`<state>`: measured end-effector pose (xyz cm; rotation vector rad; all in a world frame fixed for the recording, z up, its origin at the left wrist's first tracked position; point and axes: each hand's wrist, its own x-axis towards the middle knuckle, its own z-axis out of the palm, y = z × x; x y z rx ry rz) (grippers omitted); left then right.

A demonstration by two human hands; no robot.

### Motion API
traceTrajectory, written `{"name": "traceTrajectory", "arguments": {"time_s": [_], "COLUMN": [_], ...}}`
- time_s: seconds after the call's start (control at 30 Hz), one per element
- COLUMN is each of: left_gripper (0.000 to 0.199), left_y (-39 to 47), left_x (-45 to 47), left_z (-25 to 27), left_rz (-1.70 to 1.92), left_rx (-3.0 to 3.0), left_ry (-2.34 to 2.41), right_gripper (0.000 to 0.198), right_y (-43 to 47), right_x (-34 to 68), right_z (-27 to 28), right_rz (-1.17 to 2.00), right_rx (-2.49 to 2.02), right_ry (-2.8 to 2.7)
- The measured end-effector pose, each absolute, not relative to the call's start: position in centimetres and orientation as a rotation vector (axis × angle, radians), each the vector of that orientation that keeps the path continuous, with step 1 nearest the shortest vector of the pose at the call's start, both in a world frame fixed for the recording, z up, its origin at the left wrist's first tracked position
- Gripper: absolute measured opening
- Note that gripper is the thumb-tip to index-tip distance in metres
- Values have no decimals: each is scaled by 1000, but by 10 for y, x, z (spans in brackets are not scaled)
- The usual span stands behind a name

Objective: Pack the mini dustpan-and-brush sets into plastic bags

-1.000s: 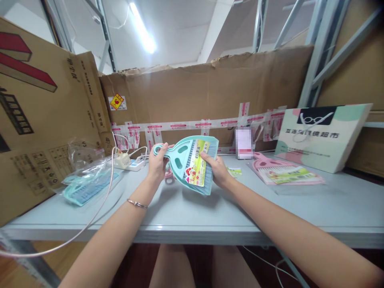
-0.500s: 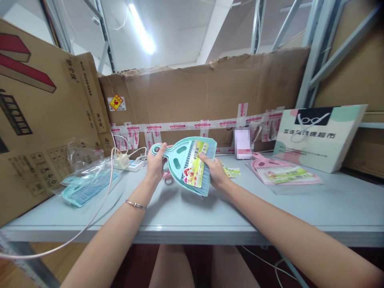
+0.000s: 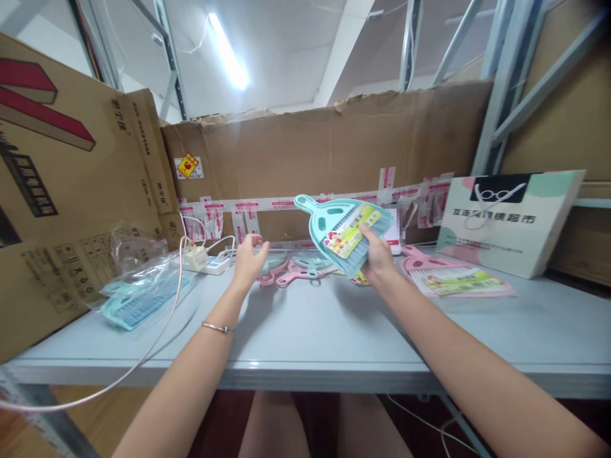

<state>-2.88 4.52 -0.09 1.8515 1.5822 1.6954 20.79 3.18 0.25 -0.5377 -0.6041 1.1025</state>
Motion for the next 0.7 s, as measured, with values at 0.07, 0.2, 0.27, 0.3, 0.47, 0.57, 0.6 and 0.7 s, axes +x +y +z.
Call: {"name": "traceTrajectory", "arguments": {"time_s": [0.07, 0.2, 0.27, 0.3, 0.47, 0.57, 0.6, 0.7], "left_gripper": [35, 41, 25, 17, 15, 14, 14, 12], "left_y": [47, 51, 52, 52, 46, 39, 37, 31], "left_x": [-30, -31, -30, -29, -22, -19, -19, -13], "left_z": [-8, -17, -17, -15, -7, -5, -5, -5], "left_rz": [1537, 1196, 1067, 1021, 965, 1010, 1022, 1033], "left_rx": [2000, 2235, 2311, 2334, 2436, 2489, 2508, 2604], "left_ry": [1736, 1926, 2002, 2045, 2182, 2195, 2186, 2098], "right_gripper": [17, 17, 17, 17, 16, 13, 12, 13], "right_y": [36, 36, 32, 28, 12, 8, 9, 13], "right_x": [216, 225, 229, 231, 228, 221, 219, 215], "right_z": [2, -5, -8, -9, -11, -14, -15, -19], "right_rz": [1115, 1219, 1287, 1323, 1484, 1474, 1459, 1425], "right_rx": [-572, -678, -737, -766, -921, -996, -1008, -1000], "right_ry": [-592, -628, -677, -707, -871, -915, -915, -882]}}
